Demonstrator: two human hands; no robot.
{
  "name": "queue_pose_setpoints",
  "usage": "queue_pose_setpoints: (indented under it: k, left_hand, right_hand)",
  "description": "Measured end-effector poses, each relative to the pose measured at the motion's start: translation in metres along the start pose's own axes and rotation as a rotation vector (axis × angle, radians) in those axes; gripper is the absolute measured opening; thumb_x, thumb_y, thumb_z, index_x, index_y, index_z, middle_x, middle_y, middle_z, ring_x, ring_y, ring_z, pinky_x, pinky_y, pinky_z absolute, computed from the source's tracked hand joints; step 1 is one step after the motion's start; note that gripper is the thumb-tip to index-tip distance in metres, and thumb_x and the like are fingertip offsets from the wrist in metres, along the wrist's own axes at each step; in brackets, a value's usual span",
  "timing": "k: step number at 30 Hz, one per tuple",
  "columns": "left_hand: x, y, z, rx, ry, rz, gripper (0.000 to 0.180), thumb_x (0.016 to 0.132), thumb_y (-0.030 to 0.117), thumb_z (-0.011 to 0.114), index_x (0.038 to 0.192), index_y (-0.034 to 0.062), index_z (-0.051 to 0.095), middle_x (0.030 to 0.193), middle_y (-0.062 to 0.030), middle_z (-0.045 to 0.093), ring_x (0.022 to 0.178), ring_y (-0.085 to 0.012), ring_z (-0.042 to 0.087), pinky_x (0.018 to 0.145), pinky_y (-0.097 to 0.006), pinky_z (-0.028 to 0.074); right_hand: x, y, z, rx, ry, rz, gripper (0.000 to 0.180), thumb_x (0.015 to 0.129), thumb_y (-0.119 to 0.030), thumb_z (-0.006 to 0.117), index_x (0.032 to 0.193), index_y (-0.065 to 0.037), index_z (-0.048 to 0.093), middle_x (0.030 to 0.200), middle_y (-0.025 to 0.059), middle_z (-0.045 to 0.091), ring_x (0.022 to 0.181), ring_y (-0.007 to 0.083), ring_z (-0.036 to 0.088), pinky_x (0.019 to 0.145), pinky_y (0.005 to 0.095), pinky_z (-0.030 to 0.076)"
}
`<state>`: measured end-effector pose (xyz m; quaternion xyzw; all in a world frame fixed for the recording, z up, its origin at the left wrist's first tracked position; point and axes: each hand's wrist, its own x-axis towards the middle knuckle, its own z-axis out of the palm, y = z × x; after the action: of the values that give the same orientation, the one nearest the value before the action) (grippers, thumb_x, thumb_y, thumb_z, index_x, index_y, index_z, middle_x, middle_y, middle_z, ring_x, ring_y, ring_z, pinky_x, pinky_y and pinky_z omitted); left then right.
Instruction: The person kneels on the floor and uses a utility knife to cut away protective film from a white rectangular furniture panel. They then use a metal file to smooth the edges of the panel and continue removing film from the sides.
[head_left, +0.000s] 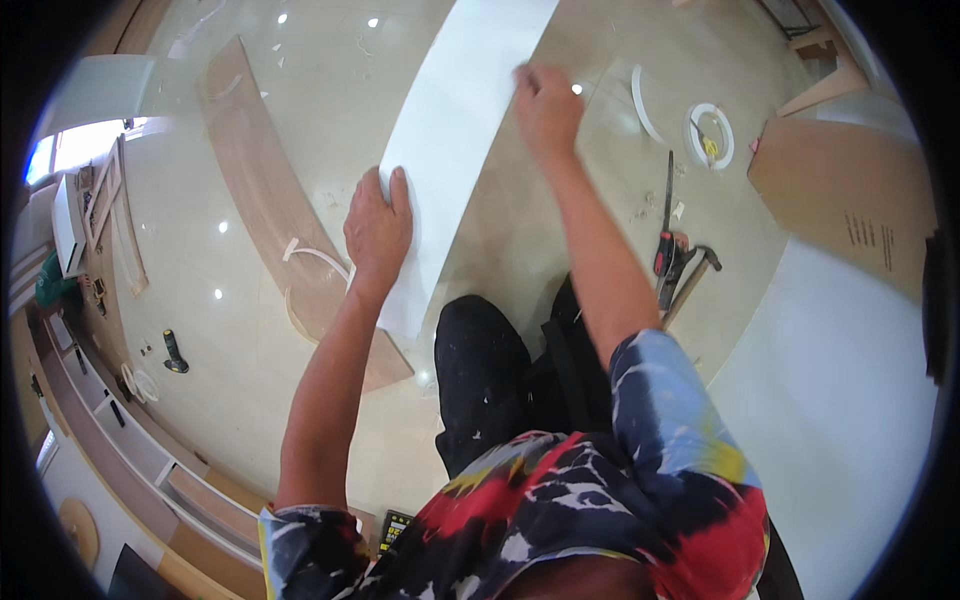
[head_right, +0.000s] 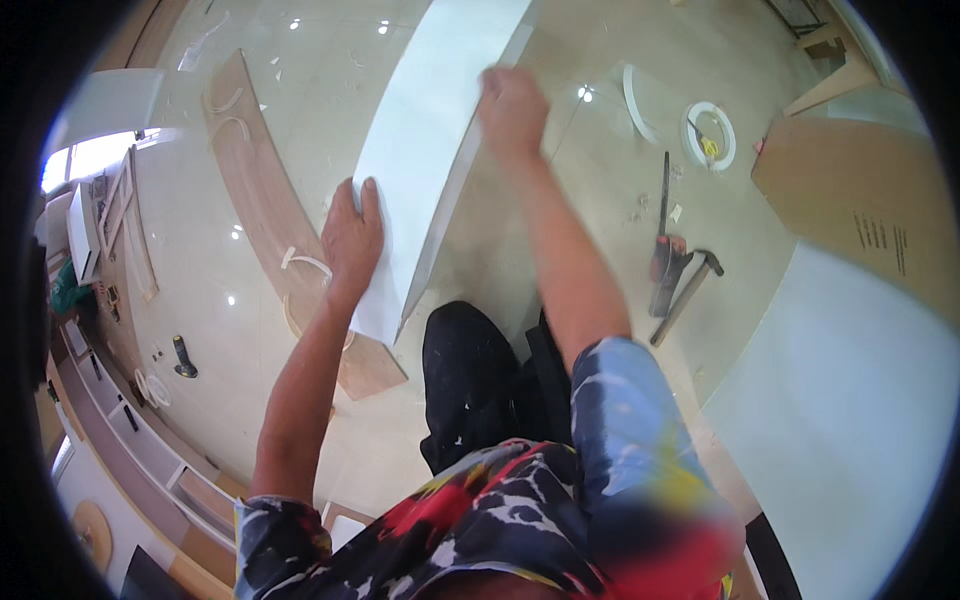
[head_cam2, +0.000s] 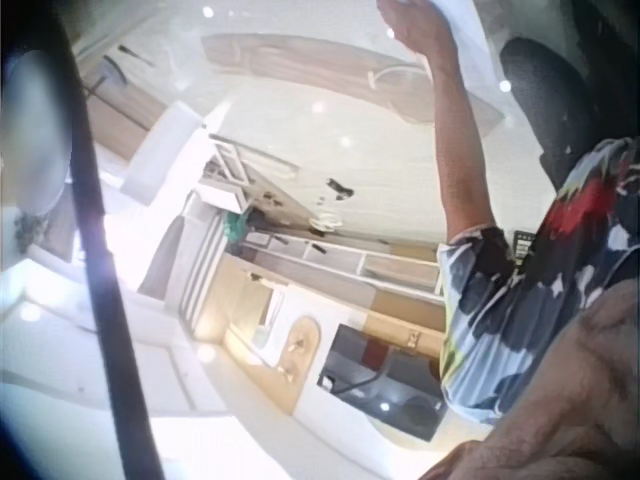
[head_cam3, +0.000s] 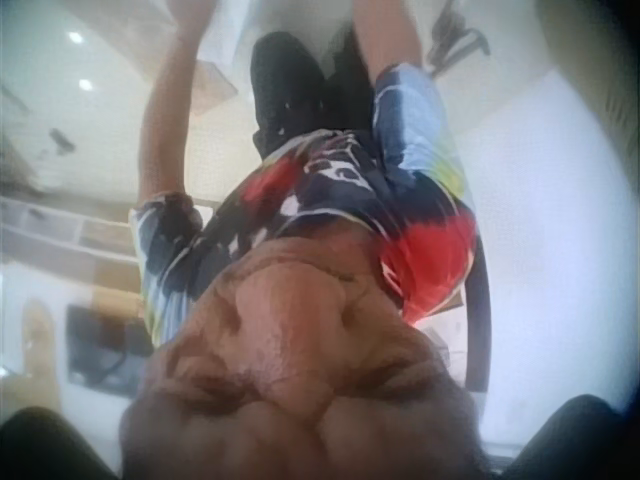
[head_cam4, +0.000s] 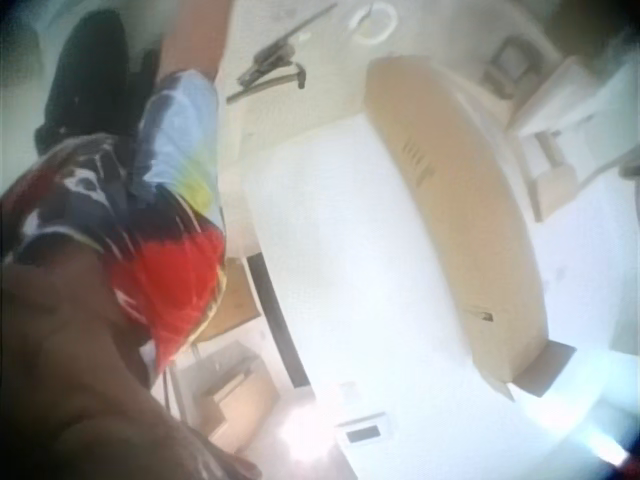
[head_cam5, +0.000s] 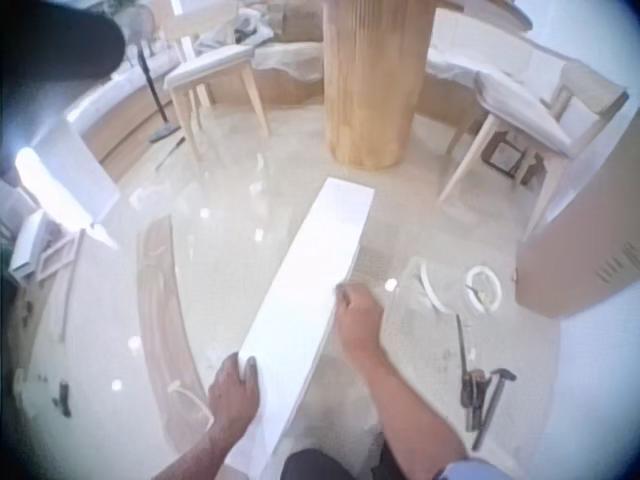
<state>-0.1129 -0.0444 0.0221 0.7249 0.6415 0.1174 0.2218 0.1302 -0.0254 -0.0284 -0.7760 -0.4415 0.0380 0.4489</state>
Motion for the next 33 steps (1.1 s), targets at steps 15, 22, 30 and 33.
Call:
queue_pose_setpoints:
  k: [15, 22, 30, 33]
  left_hand:
    - [0.004, 0.005, 0.001, 0.046, -0.024, -0.046, 0.050, 0.103, 0.045, 0.042, 0.118, 0.0009, 0.060, 0.112, -0.0240, 0.066, 0.105, -0.0427, 0.062, 0.091, -0.048, 0.047]
    - [0.002, 0.005, 0.001, -0.002, -0.052, -0.062, 0.047, 0.103, 0.040, 0.045, 0.126, 0.0002, 0.058, 0.115, -0.0240, 0.065, 0.107, -0.0421, 0.061, 0.092, -0.047, 0.047]
    - [-0.001, -0.003, 0.005, -0.008, -0.041, -0.091, 0.044, 0.104, 0.036, 0.048, 0.125, -0.0007, 0.058, 0.114, -0.0233, 0.065, 0.105, -0.0415, 0.062, 0.089, -0.045, 0.048]
    - [-0.003, -0.012, 0.009, 0.037, 0.014, -0.052, 0.042, 0.104, 0.034, 0.047, 0.124, -0.0008, 0.059, 0.113, -0.0242, 0.065, 0.103, -0.0415, 0.063, 0.087, -0.045, 0.049]
  right_hand:
    - [-0.213, -0.104, -0.092, 0.348, -0.300, 0.206, 0.011, 0.088, -0.006, 0.066, 0.098, -0.002, 0.069, 0.085, 0.0170, 0.067, 0.076, 0.0329, 0.067, 0.068, 0.0409, 0.054]
    - [0.067, 0.045, -0.014, 0.423, 0.162, 0.218, 0.023, 0.087, -0.022, 0.072, 0.091, 0.001, 0.072, 0.074, 0.0151, 0.065, 0.064, 0.0238, 0.061, 0.066, 0.0361, 0.049]
    - [0.211, 0.097, 0.048, 0.316, 0.373, 0.051, 0.017, 0.086, -0.017, 0.067, 0.087, -0.001, 0.072, 0.085, 0.0218, 0.069, 0.080, 0.0364, 0.068, 0.073, 0.0439, 0.053]
    - [0.227, 0.100, 0.048, 0.213, 0.378, -0.005, 0.017, 0.086, -0.017, 0.068, 0.086, 0.000, 0.072, 0.082, 0.0215, 0.068, 0.077, 0.0351, 0.068, 0.072, 0.0437, 0.052]
